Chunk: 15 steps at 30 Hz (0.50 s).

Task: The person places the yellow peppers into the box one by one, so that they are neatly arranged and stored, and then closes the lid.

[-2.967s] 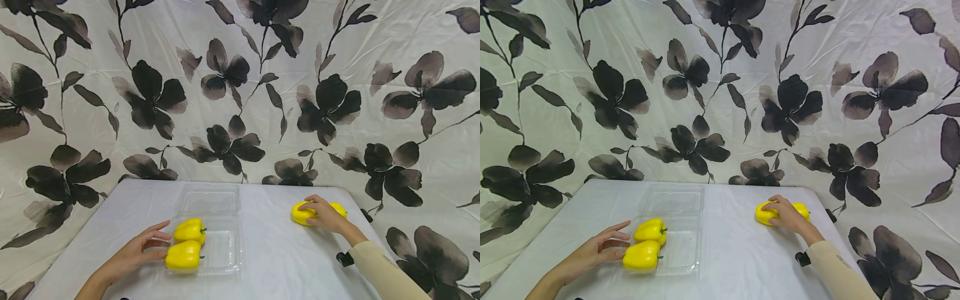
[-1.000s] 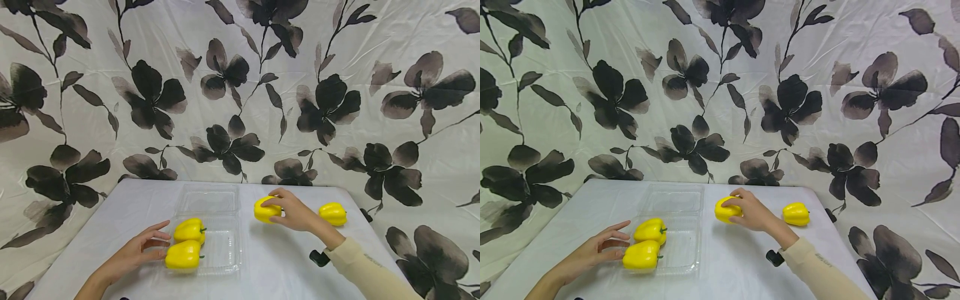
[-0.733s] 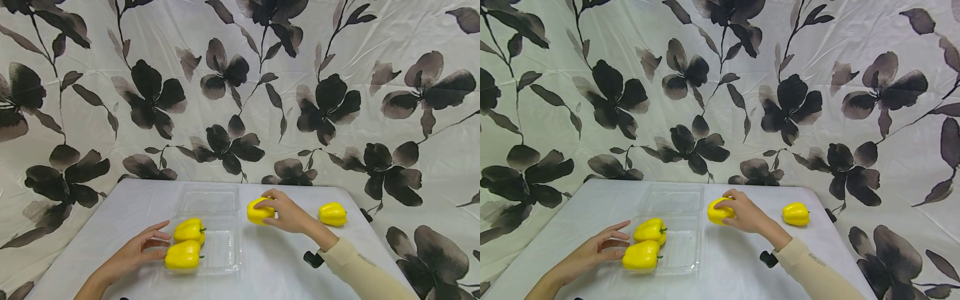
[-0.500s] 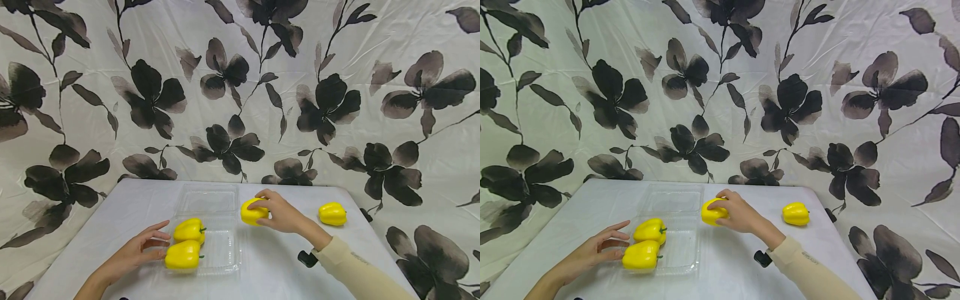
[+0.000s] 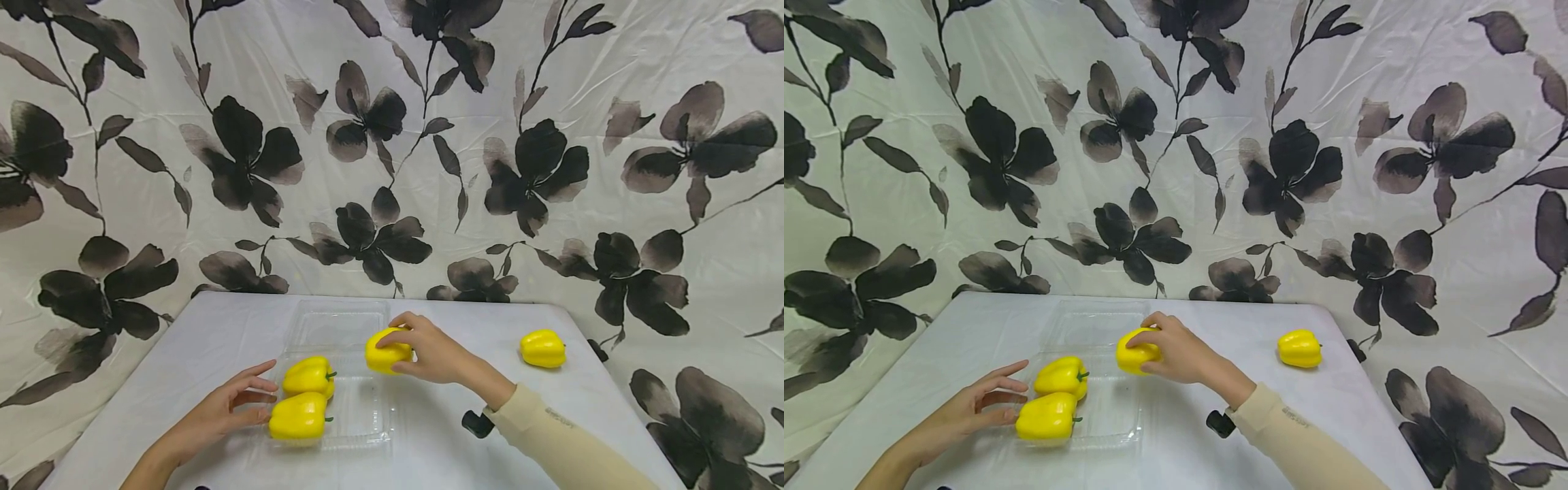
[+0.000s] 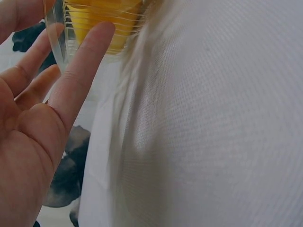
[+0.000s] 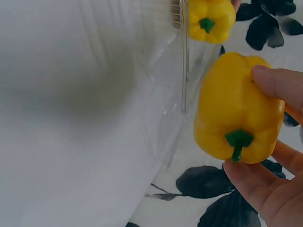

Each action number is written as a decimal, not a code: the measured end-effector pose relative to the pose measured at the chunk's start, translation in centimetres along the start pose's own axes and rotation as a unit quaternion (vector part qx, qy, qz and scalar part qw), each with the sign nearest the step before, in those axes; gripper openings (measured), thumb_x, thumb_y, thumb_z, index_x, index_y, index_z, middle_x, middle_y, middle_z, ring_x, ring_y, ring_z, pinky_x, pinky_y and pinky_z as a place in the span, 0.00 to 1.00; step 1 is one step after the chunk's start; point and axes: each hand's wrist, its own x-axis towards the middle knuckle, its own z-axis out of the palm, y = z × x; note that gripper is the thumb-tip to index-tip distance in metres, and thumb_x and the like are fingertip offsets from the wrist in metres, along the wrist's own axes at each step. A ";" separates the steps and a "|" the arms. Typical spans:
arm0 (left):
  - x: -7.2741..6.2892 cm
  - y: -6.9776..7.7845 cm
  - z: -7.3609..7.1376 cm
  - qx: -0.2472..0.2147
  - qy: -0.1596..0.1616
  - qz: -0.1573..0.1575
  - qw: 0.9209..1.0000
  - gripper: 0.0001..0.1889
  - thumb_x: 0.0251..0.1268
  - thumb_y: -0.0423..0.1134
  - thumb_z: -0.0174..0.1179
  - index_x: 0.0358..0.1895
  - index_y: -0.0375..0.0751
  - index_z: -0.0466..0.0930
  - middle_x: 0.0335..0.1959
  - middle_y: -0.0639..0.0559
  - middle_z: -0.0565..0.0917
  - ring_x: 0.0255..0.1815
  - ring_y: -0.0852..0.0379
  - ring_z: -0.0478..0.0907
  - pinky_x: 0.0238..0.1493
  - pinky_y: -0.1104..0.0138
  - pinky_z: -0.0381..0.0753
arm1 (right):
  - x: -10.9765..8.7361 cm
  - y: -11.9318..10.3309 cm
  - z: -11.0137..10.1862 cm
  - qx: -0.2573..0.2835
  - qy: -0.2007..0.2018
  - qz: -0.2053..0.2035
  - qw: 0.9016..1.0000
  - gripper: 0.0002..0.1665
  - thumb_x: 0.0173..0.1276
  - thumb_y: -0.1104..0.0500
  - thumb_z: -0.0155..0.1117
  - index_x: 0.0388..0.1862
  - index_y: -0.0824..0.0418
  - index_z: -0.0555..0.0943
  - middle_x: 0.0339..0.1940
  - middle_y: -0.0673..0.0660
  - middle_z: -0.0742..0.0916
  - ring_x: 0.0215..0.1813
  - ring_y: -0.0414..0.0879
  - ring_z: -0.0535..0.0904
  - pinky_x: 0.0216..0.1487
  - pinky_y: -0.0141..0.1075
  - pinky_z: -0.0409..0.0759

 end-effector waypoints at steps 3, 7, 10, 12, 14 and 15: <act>0.0 0.0 0.0 0.001 0.001 0.003 1.000 0.22 0.74 0.42 0.68 0.66 0.41 0.79 0.88 0.41 0.50 0.71 0.36 0.74 0.56 0.71 0.82 | 0.3 -0.5 0.3 0.002 -0.006 0.001 1.000 0.23 0.69 0.56 0.79 0.62 0.47 0.88 0.68 0.55 0.79 0.67 0.54 0.74 0.65 0.49 0.79; 0.0 0.1 0.1 0.006 0.006 -0.002 1.000 0.22 0.73 0.43 0.69 0.65 0.42 0.80 0.88 0.43 0.51 0.71 0.37 0.75 0.57 0.71 0.82 | 0.6 -0.9 0.7 0.002 -0.013 0.000 1.000 0.23 0.69 0.56 0.79 0.62 0.47 0.88 0.69 0.55 0.79 0.67 0.53 0.74 0.67 0.50 0.79; -0.1 0.2 0.1 0.007 0.008 -0.008 1.000 0.21 0.73 0.43 0.70 0.65 0.43 0.80 0.88 0.45 0.52 0.71 0.38 0.74 0.57 0.70 0.82 | 0.8 -1.2 1.0 -0.001 -0.018 -0.001 1.000 0.23 0.69 0.56 0.79 0.63 0.47 0.87 0.69 0.55 0.78 0.68 0.54 0.74 0.68 0.49 0.78; -0.1 0.2 0.1 0.007 0.008 -0.008 1.000 0.21 0.73 0.43 0.70 0.65 0.42 0.80 0.88 0.45 0.52 0.71 0.38 0.74 0.57 0.70 0.82 | 1.0 -1.3 1.3 -0.004 -0.021 -0.003 1.000 0.23 0.69 0.55 0.79 0.63 0.47 0.87 0.69 0.55 0.78 0.68 0.53 0.74 0.68 0.49 0.78; -0.2 0.1 0.0 0.004 0.004 0.001 1.000 0.21 0.73 0.42 0.69 0.65 0.41 0.79 0.88 0.43 0.51 0.71 0.37 0.74 0.57 0.70 0.83 | 1.3 -1.5 1.5 -0.007 -0.023 -0.005 1.000 0.23 0.69 0.55 0.78 0.63 0.47 0.87 0.69 0.55 0.78 0.68 0.53 0.74 0.68 0.47 0.78; -0.2 0.1 0.0 0.001 0.004 0.003 1.000 0.22 0.73 0.42 0.69 0.65 0.41 0.79 0.88 0.43 0.51 0.71 0.37 0.74 0.57 0.70 0.83 | 1.4 -1.6 1.6 -0.008 -0.025 -0.007 1.000 0.23 0.69 0.56 0.78 0.63 0.47 0.87 0.69 0.55 0.79 0.67 0.52 0.74 0.69 0.47 0.78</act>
